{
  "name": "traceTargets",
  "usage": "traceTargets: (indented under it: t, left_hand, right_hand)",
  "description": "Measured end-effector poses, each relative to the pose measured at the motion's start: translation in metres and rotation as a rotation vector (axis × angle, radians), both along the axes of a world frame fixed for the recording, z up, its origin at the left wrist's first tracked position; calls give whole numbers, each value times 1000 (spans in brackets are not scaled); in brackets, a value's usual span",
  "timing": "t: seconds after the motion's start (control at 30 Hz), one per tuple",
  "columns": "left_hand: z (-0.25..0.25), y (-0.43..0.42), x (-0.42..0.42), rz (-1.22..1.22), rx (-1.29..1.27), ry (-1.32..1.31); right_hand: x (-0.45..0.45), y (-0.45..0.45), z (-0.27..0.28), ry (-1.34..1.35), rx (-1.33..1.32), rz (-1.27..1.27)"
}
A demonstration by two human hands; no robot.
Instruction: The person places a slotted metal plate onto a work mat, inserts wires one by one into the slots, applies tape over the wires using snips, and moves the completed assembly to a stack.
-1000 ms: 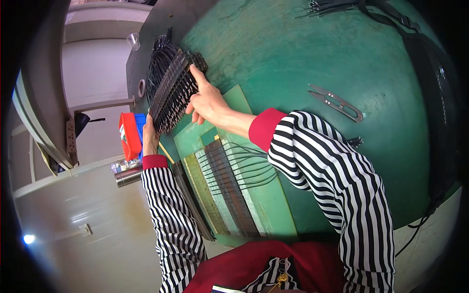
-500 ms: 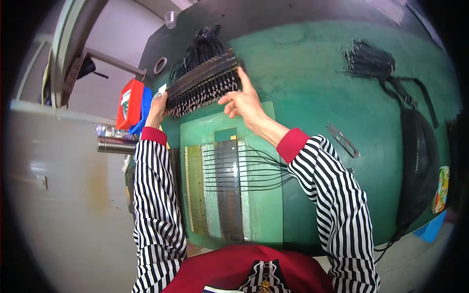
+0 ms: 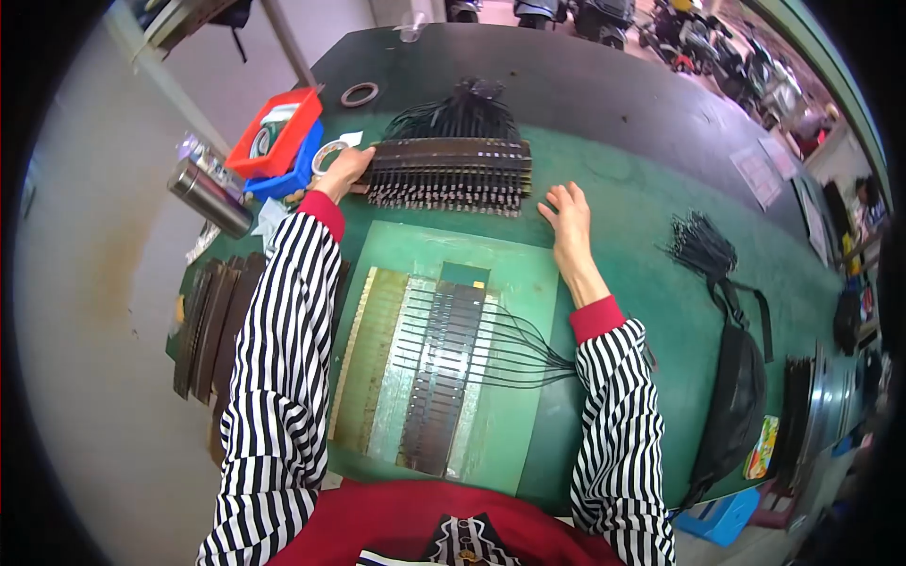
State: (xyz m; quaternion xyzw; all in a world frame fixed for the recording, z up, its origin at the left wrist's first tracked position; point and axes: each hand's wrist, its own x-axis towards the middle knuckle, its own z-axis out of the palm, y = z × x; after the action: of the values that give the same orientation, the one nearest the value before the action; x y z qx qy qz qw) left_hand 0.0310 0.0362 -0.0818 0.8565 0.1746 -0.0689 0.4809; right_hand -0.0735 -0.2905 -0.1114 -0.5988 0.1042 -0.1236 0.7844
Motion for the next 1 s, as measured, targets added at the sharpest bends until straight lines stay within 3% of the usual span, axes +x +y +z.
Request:
traceTargets:
  t: [0.1,0.2,0.6,0.7,0.87,1.0]
  left_hand:
    - [5,-6,-7,-11,-33,-58]
    - [14,-12,-13,-4,-3,-74]
    - [15,-18,-21,16,73,-98]
    - [2,-17,-19,-49,346,-200]
    - [12,-9,-44,-46,345,-387]
    - [38,-1,-102,-212,291,-536]
  right_hand:
    - [5,0,-4,34,5,59]
    - [13,1,-4,75,247,145]
    - [18,-22,0,132,290,296]
    - [21,-22,-1,139,277,297]
    - [27,-22,-5,151,262,269]
    - [31,-28,-10,159,342,269]
